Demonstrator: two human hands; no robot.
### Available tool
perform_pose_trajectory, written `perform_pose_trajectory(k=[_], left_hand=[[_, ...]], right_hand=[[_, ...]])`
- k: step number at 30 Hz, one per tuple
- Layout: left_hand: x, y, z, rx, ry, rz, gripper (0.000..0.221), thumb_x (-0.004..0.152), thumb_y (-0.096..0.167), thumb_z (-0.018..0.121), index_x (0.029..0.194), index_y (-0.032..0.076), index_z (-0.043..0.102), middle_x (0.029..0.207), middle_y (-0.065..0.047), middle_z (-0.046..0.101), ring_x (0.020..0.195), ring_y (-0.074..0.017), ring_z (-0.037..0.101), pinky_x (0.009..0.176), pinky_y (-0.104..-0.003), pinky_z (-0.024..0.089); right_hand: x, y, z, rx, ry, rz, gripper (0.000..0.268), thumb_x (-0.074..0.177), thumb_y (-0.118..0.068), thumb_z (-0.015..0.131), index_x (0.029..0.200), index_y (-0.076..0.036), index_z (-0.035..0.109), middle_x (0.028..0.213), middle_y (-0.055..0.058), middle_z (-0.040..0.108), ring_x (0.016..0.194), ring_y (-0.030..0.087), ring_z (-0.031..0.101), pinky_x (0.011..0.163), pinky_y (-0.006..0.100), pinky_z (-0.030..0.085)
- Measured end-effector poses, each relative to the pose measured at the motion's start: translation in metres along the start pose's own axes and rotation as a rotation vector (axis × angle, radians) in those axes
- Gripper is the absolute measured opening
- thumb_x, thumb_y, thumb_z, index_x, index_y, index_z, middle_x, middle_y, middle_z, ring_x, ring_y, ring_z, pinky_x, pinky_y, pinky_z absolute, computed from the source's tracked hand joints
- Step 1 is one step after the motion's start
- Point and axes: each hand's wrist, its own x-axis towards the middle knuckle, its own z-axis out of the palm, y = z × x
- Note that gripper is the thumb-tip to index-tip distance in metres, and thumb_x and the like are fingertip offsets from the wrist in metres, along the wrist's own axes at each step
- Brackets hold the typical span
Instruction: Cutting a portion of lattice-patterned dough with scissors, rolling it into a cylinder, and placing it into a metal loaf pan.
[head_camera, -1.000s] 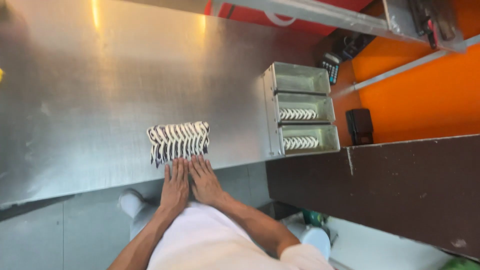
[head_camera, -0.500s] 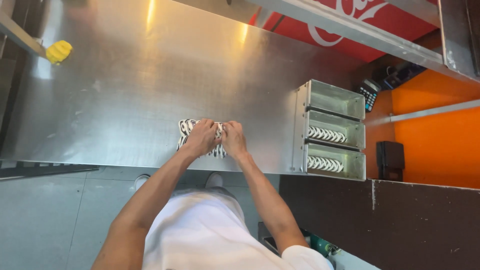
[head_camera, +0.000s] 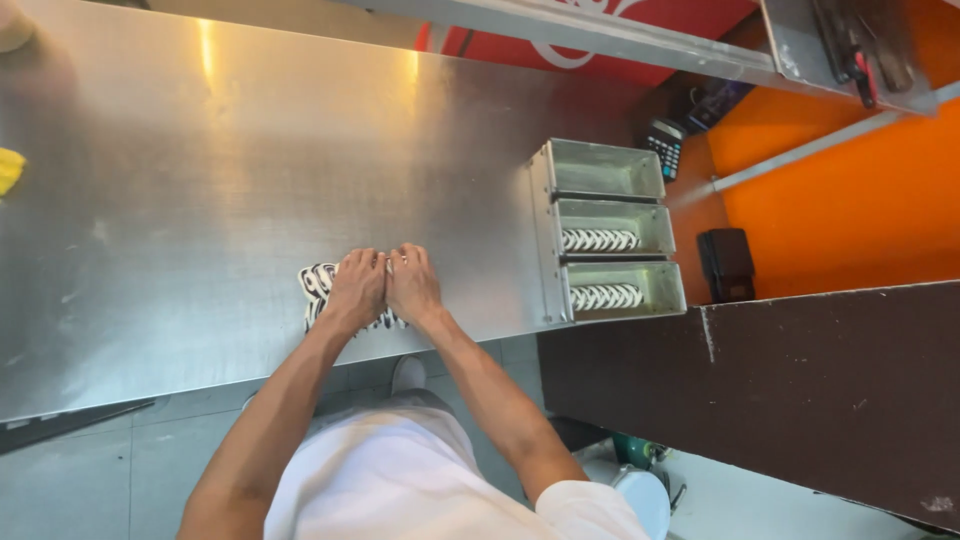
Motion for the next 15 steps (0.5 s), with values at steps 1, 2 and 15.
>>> perform_pose_trajectory(k=[1,2,15], left_hand=[[0.000,0.002,0.000,-0.002,0.000,0.002,0.049,0.061,0.014,0.062,0.105,-0.003,0.052,0.099,-0.016,0.053,0.101,-0.0282,0.050,0.088,-0.035,0.038],[0.000,0.003,0.001,-0.007,-0.032,0.002,0.047,0.062,0.014,0.061,0.105,-0.002,0.051,0.098,-0.016,0.053,0.100,-0.0281,0.050,0.087,-0.035,0.039],[0.007,-0.003,0.005,-0.091,0.004,-0.028,0.037,0.063,0.014,0.061,0.098,0.001,0.055,0.089,-0.014,0.054,0.094,-0.0279,0.054,0.087,-0.036,0.039]], right_hand=[[-0.001,0.003,0.004,-0.002,0.000,0.002,0.032,0.080,-0.011,0.048,0.105,0.008,0.050,0.104,0.021,0.048,0.110,0.032,0.042,0.086,0.036,0.042],[-0.001,0.006,0.008,0.033,-0.020,0.000,0.030,0.081,-0.012,0.046,0.104,0.006,0.051,0.101,0.020,0.049,0.106,0.032,0.045,0.084,0.036,0.042],[0.008,0.013,0.007,0.131,-0.066,-0.014,0.028,0.079,-0.014,0.049,0.099,0.005,0.051,0.093,0.016,0.047,0.098,0.031,0.046,0.081,0.037,0.041]])
